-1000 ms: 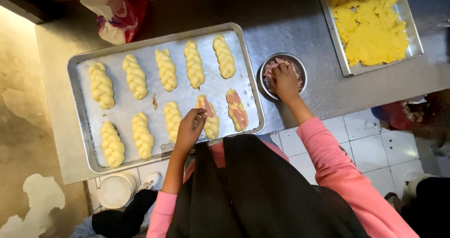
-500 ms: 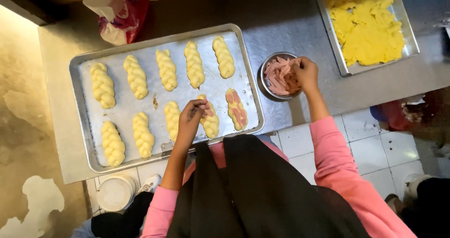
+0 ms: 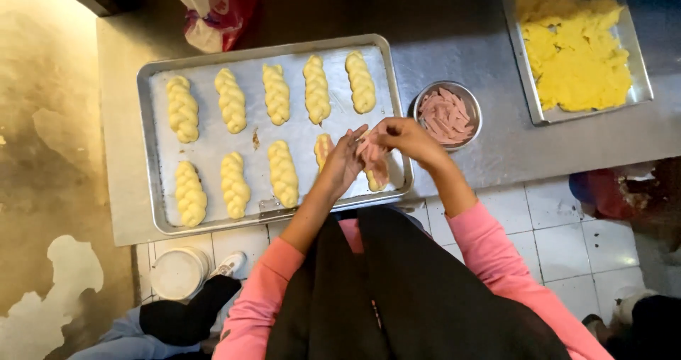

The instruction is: Placing slices of sausage on braided bread dough on a baking sheet.

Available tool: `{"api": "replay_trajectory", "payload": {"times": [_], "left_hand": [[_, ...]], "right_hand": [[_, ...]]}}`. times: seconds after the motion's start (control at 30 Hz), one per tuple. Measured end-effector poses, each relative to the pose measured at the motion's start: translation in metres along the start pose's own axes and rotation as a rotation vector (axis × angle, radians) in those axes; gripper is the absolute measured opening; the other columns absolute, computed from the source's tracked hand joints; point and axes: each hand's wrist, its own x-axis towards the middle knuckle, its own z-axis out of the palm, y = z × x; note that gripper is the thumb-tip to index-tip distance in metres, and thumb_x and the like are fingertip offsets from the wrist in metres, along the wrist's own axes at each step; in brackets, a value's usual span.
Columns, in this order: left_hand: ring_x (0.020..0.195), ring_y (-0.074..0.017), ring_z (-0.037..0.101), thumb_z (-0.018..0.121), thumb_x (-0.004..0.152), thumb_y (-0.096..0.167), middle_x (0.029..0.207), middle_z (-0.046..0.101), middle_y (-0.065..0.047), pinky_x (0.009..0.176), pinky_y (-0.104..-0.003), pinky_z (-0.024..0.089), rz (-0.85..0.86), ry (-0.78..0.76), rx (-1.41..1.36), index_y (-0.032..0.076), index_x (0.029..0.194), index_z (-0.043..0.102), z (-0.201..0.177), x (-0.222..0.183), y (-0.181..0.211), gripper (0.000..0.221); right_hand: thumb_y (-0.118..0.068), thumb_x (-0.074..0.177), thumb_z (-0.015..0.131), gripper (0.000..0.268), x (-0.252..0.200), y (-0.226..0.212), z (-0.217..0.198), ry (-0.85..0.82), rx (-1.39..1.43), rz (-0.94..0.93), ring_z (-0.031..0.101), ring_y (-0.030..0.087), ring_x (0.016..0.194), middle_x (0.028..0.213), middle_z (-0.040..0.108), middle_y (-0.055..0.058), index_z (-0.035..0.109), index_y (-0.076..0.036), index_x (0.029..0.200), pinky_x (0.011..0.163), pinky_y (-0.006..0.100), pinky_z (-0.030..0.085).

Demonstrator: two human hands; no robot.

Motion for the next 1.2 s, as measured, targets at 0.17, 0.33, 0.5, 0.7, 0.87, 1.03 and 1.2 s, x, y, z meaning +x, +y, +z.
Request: {"api": "replay_trajectory", "payload": {"times": [0.17, 0.33, 0.5, 0.7, 0.87, 1.03, 1.2], "left_hand": [[0.122, -0.0171, 0.058, 0.051, 0.117, 0.032, 0.138, 0.059, -0.007, 0.104, -0.034, 0.047, 0.143, -0.022, -0.279, 0.005, 0.145, 0.048, -0.114, 0.011, -0.061, 0.039], [0.124, -0.0186, 0.059, 0.052, 0.124, 0.030, 0.136, 0.058, -0.009, 0.112, -0.032, 0.048, 0.263, 0.022, -0.324, 0.001, 0.147, 0.050, -0.085, -0.036, -0.029, 0.038], [0.126, -0.0153, 0.061, 0.046, 0.107, 0.032, 0.146, 0.059, -0.004, 0.105, -0.031, 0.051, 0.199, 0.191, -0.275, 0.002, 0.145, 0.050, -0.051, -0.071, 0.003, 0.048], [0.115, -0.0191, 0.064, 0.055, 0.109, 0.020, 0.131, 0.064, -0.010, 0.100, -0.038, 0.052, 0.235, 0.104, -0.004, -0.001, 0.141, 0.053, -0.086, -0.073, -0.002, 0.039], [0.107, -0.0188, 0.066, 0.059, 0.106, 0.017, 0.124, 0.066, -0.011, 0.095, -0.036, 0.053, 0.238, 0.112, -0.035, -0.003, 0.137, 0.055, -0.089, -0.077, 0.023, 0.038], [0.098, -0.0184, 0.066, 0.061, 0.101, 0.023, 0.113, 0.067, -0.010, 0.089, -0.035, 0.055, 0.283, 0.240, -0.066, 0.003, 0.131, 0.056, -0.125, -0.078, 0.026, 0.037], [0.089, -0.0208, 0.064, 0.061, 0.100, 0.022, 0.105, 0.067, -0.011, 0.079, -0.036, 0.055, 0.269, 0.311, -0.019, 0.003, 0.120, 0.059, -0.141, -0.088, 0.018, 0.028]], "right_hand": [[-0.013, 0.092, 0.076, 0.027, 0.022, 0.012, 0.052, -0.060, -0.131, -0.106, 0.067, 0.012, 0.081, 0.092, 0.071, 0.007, 0.066, 0.003, 0.113, 0.071, 0.028, 0.055], [-0.002, 0.086, 0.060, 0.052, 0.030, 0.022, 0.084, -0.184, -0.101, -0.005, 0.072, 0.015, 0.078, 0.093, 0.072, 0.005, 0.052, -0.006, 0.137, 0.068, 0.031, 0.061], [0.007, 0.084, 0.058, 0.062, 0.030, 0.033, 0.100, -0.091, -0.427, -0.202, 0.071, 0.021, 0.078, 0.089, 0.072, 0.015, 0.049, -0.003, 0.145, 0.070, 0.031, 0.055], [0.002, 0.088, 0.064, 0.042, 0.017, -0.030, 0.108, -0.066, -0.329, -0.084, 0.076, 0.016, 0.081, 0.087, 0.076, 0.011, 0.051, -0.002, 0.127, 0.072, 0.029, 0.057], [0.003, 0.091, 0.066, 0.024, 0.026, 0.006, 0.093, -0.038, 0.114, -0.082, 0.074, 0.017, 0.086, 0.098, 0.075, 0.010, 0.059, 0.003, 0.114, 0.075, 0.031, 0.061], [-0.003, 0.089, 0.066, 0.015, 0.021, 0.048, 0.095, -0.030, 0.150, 0.105, 0.073, 0.016, 0.076, 0.088, 0.074, 0.009, 0.066, 0.003, 0.103, 0.069, 0.028, 0.059], [-0.010, 0.081, 0.075, 0.015, 0.015, 0.108, 0.121, 0.181, -0.245, 0.076, 0.069, 0.012, 0.071, 0.077, 0.073, 0.005, 0.074, 0.000, 0.092, 0.066, 0.027, 0.054]]}}
